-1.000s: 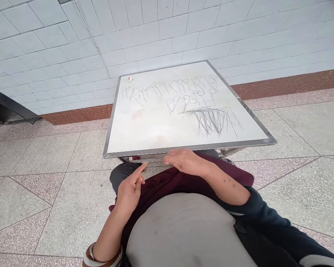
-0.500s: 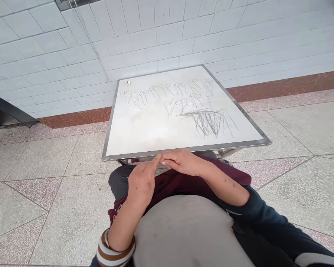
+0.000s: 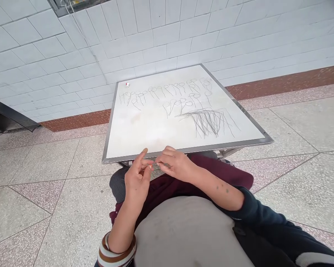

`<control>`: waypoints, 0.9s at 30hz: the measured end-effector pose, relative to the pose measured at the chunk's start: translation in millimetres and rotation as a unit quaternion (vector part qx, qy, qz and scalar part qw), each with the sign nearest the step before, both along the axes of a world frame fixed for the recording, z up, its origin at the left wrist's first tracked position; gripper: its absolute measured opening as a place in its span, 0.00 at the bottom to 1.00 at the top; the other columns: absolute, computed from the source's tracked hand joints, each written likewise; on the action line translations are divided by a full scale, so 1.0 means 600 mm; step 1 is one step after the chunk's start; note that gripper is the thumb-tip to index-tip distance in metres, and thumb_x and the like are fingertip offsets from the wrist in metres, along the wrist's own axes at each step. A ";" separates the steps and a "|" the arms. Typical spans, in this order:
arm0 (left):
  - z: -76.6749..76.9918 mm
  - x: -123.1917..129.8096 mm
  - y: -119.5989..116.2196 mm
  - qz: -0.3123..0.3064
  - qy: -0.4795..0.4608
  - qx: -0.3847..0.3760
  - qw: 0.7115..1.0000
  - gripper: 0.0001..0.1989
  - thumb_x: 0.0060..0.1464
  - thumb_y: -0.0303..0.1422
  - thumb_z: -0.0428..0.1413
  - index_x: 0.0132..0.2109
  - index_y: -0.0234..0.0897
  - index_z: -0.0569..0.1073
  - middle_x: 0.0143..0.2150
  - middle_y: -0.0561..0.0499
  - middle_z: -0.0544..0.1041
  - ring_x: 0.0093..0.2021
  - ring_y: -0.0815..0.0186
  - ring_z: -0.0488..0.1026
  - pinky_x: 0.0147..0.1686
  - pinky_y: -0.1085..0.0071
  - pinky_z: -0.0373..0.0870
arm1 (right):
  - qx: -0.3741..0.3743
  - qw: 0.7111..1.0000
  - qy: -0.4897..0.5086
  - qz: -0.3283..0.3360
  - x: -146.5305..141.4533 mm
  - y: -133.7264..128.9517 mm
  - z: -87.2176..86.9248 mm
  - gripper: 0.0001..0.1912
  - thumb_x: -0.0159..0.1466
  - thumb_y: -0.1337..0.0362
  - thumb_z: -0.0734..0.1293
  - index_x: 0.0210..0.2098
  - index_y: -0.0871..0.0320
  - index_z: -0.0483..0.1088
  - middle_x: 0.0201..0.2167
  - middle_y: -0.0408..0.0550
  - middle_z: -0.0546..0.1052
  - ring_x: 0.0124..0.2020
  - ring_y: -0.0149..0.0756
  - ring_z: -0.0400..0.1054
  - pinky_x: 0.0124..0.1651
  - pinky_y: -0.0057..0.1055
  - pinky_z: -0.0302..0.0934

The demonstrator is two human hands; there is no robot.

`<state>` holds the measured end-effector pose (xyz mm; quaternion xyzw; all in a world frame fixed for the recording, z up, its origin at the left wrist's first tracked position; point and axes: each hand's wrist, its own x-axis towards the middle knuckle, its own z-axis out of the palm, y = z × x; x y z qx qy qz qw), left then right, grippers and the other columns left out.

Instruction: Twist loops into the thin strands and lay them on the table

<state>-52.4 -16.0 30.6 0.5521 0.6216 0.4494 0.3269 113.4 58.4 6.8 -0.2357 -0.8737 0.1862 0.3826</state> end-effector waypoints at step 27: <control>0.001 0.020 0.013 0.013 0.025 -0.006 1.000 0.21 0.58 0.28 0.53 0.58 0.45 0.70 0.46 0.50 0.81 0.39 0.63 0.79 0.39 0.66 0.76 | -0.421 0.881 0.191 -0.098 -0.036 -0.022 -0.024 0.12 0.62 0.55 0.63 0.29 0.57 0.67 0.23 0.39 0.65 0.22 0.28 0.56 0.26 0.26 0.54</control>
